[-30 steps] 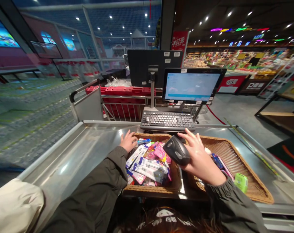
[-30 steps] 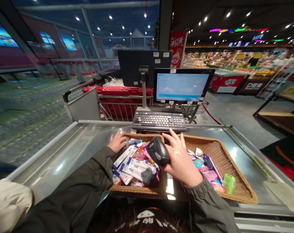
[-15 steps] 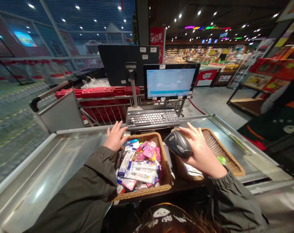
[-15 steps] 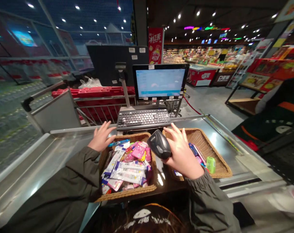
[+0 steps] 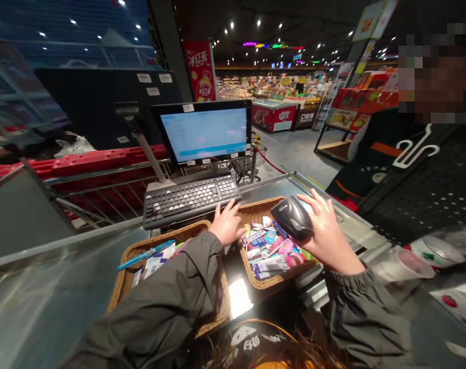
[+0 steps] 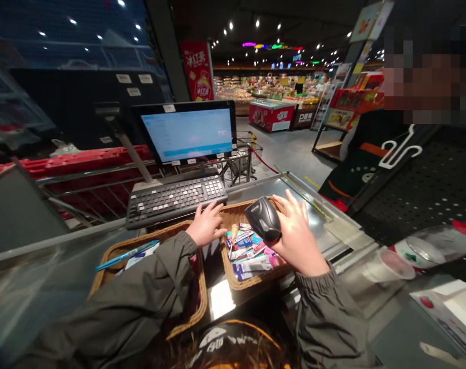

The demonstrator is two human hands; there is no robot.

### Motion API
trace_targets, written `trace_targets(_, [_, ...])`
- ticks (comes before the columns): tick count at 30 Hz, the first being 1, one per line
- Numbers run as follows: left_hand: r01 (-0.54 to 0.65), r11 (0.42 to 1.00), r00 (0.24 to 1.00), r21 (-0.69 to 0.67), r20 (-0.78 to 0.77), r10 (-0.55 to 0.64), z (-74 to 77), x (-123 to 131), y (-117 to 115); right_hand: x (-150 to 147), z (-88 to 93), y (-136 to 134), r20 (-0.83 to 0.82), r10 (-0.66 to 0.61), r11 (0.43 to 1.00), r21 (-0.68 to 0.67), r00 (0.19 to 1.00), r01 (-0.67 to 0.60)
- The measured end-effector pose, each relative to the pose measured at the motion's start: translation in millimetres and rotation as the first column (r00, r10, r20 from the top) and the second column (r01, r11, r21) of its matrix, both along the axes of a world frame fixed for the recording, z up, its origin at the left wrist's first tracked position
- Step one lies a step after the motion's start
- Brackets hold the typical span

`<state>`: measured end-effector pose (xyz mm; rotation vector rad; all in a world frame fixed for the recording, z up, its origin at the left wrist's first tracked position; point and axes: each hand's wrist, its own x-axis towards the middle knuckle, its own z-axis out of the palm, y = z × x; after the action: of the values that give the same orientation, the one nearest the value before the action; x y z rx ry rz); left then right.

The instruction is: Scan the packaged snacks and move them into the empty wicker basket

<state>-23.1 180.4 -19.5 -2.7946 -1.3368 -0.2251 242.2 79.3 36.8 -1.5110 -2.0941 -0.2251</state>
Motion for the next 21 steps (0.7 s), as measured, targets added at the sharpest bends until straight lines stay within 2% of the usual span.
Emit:
trace_targets(4, [-0.014, 0.999, 0.992, -0.033, -0.122, 0.010, -35.2, 52.8, 16.3, 16.6, -3.4, 5.8, -0.022, 0.005, 0.999, -0.039, 1.000, -0.006])
trace_targets(7, [-0.078, 0.993, 0.972, -0.089, -0.228, 0.056, -63.6, 76.2, 25.5, 27.2, -6.9, 15.5, -0.034, 0.023, 0.997, -0.074, 0.999, -0.025])
trace_targets(11, [-0.136, 0.981, 0.948, -0.141, -0.306, 0.087, -98.6, 92.7, 33.3, 38.9, -12.4, 32.0, -0.056, 0.046, 0.994, -0.100, 0.997, -0.052])
trace_targets(15, [-0.208, 0.956, 0.921, -0.204, -0.371, 0.121, -127.5, 105.1, 37.0, 44.7, -15.1, 46.5, -0.079, 0.073, 0.990, -0.117, 0.994, -0.082])
trace_targets(18, [-0.274, 0.927, 0.902, -0.257, -0.404, 0.154, -143.7, 111.0, 40.0, 46.3, -16.1, 54.1, -0.090, 0.094, 0.986, -0.133, 0.991, -0.105])
trace_targets(21, [-0.333, 0.896, 0.888, -0.295, -0.417, 0.193, -154.0, 113.0, 44.0, 47.2, -18.1, 59.9, -0.102, 0.121, 0.979, -0.150, 0.987, -0.135])
